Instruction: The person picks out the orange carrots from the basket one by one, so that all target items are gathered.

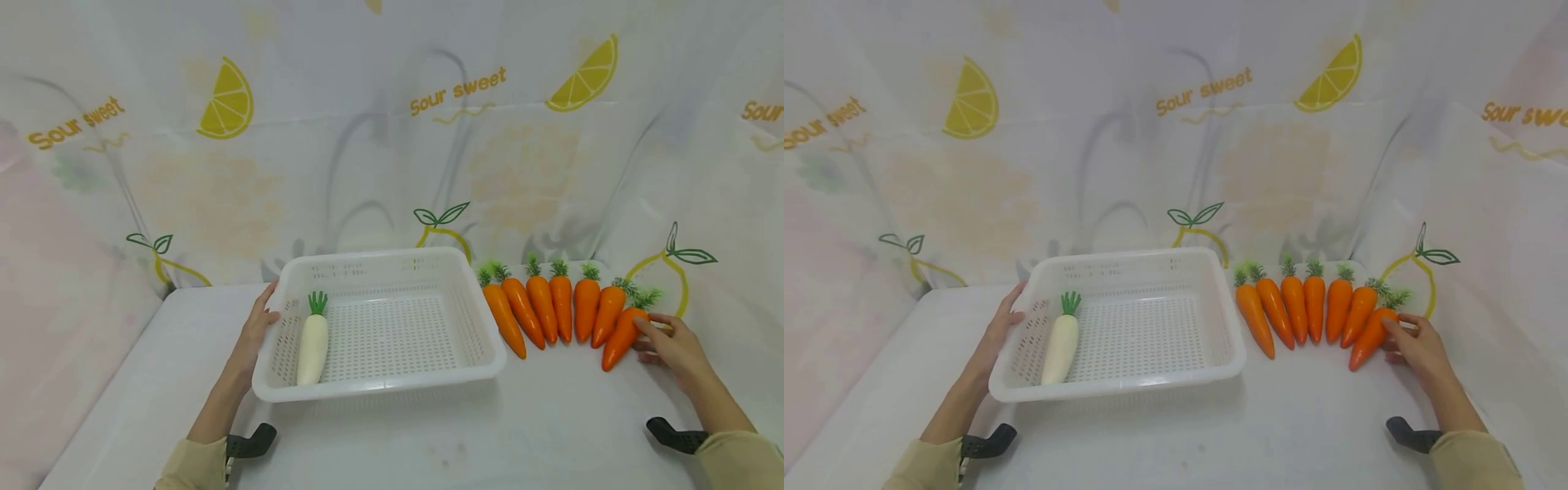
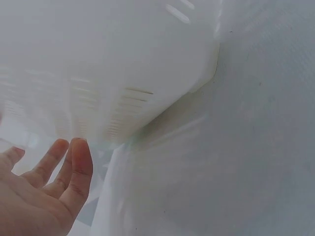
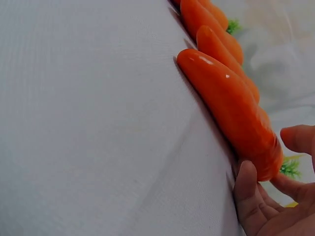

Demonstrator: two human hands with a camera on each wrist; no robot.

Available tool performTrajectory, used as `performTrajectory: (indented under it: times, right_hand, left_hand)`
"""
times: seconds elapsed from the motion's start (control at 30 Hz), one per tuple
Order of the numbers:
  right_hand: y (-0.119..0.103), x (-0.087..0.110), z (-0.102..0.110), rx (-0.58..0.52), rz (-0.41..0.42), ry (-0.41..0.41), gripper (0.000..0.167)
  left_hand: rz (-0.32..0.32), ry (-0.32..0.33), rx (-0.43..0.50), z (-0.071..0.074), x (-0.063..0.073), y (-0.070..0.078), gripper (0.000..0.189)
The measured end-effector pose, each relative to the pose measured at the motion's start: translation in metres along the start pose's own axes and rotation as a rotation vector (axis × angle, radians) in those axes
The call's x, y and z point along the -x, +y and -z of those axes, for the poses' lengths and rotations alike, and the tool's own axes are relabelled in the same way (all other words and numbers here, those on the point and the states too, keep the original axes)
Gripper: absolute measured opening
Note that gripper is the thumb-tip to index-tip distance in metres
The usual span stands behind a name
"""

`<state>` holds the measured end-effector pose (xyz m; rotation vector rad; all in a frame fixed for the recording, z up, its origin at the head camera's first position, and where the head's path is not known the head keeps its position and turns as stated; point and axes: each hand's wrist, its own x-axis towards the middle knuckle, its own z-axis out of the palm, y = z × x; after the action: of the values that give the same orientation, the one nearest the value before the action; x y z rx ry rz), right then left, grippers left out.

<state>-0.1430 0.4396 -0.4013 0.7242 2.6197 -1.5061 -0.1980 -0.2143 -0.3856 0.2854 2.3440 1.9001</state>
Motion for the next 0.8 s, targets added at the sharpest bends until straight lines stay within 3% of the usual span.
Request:
performTrajectory:
  times: [0.13,0.27,0.43,0.63,0.7,0.8]
  right_hand:
    - [0.001,0.0,-0.001,-0.012,0.003,0.001,0.088]
    - [0.0,0.001,-0.001,-0.023,0.012,0.004,0.085]
    - [-0.004,0.005,-0.003,0.003,0.05,0.065,0.078]
    - [-0.008,0.008,-0.008,0.013,0.163,0.196,0.056]
    - [-0.009,0.008,-0.01,0.029,0.211,0.201,0.046]
    - [-0.017,0.009,-0.014,0.069,0.291,0.159,0.045]
  left_hand:
    - [0.014,-0.002,-0.056,0.004,-0.001,-0.002,0.056]
    - [0.011,-0.043,-0.107,0.01,0.0,-0.004,0.057]
    - [0.013,-0.053,-0.206,0.02,0.003,-0.002,0.058]
    - [0.043,-0.027,-0.358,0.027,0.006,0.006,0.06]
    - [0.048,-0.026,-0.385,0.027,0.008,0.009,0.062]
    - [0.046,-0.024,-0.407,0.027,0.01,0.012,0.065]
